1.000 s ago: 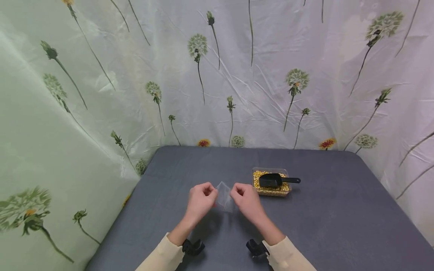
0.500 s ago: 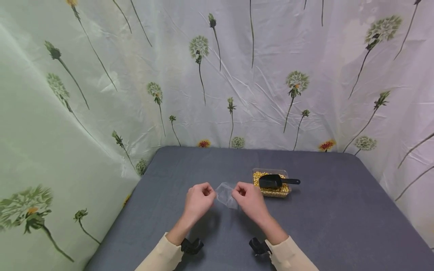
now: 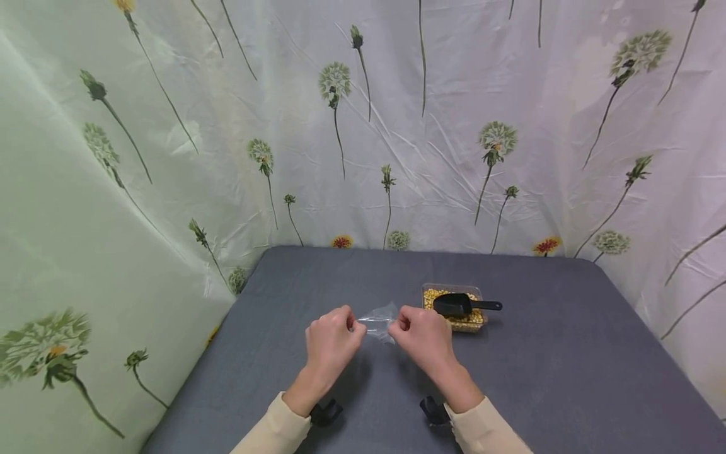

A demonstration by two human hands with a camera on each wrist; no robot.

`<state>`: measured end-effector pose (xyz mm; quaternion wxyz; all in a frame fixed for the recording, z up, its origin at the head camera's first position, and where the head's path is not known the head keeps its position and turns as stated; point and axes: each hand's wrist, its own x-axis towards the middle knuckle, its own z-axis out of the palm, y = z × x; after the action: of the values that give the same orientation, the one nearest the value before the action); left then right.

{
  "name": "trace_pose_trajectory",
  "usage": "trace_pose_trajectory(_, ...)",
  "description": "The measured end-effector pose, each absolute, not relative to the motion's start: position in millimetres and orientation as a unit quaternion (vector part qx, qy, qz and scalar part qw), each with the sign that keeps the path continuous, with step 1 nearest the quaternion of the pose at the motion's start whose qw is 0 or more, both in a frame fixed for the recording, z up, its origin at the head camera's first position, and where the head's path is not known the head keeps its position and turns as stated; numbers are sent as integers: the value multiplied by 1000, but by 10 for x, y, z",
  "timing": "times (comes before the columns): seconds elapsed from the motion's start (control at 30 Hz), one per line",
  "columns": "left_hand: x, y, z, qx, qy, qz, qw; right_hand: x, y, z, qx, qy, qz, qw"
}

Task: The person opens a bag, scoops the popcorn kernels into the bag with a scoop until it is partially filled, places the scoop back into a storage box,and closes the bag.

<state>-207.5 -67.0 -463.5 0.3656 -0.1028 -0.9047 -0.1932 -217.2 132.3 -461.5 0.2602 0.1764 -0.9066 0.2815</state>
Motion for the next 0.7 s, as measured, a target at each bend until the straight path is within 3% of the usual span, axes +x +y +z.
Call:
trace_pose_trajectory(0.13, -2087, -677, -4639, -116, -896, -216, 371, -2162, 1303, -4602, 168, -902, 288, 274)
trace_pose_trajectory(0.3, -2122, -709, -4692, -166, -857, -355, 336, -2143, 1262, -4611, 161, -885, 372, 229)
trace_pose_trajectory(0.4, -2150, -730, -4729, -206, -825, -449, 275, -2130, 1234, -4605, 163, -872, 419, 196)
trace_pose_trajectory(0.6, -2205, -780, -4791, -295, -787, -535, 89, -2126, 1217, -4562, 166, -842, 491, 150)
trace_pose_trajectory(0.7, -2226, -772, -4810, -320, -784, -531, 38, -2131, 1224, -4529, 170, -820, 533, 123)
